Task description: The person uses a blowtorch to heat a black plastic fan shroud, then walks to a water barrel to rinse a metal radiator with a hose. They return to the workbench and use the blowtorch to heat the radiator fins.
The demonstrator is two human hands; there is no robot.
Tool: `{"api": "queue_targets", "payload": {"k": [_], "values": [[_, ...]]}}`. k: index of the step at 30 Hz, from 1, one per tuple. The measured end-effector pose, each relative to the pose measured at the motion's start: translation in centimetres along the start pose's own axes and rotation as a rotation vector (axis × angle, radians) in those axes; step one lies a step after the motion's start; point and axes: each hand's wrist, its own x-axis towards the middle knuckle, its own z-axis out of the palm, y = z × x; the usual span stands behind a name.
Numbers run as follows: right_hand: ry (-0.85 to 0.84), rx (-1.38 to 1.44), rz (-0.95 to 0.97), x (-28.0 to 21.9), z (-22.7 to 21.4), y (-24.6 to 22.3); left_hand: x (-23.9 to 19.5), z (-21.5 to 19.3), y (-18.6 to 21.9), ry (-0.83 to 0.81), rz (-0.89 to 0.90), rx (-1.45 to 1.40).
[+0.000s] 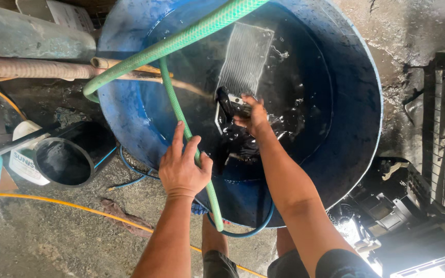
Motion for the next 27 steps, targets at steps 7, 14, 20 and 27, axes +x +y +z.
{"api": "queue_targets", "payload": {"k": [7, 14, 20, 27], "values": [[-0.036, 0.005, -0.027, -0.8, 0.2, -0.3, 0.1, -0.2, 0.0, 0.034, 0.026, -0.003], [-0.085, 0.028, -0.062, 0.2, -0.8, 0.5, 0.2, -0.2, 0.1, 0.04, 0.03, -0.011], [-0.085, 0.061, -0.015, 0.8, -1.4, 0.9, 0.2, -0.1, 0.2, 0.032, 0.019, -0.011], [-0.077, 0.066, -0.003, 0.4, -1.4, 0.6, 0.1, 0.0, 0.1, 0.011, 0.003, 0.003]]}}
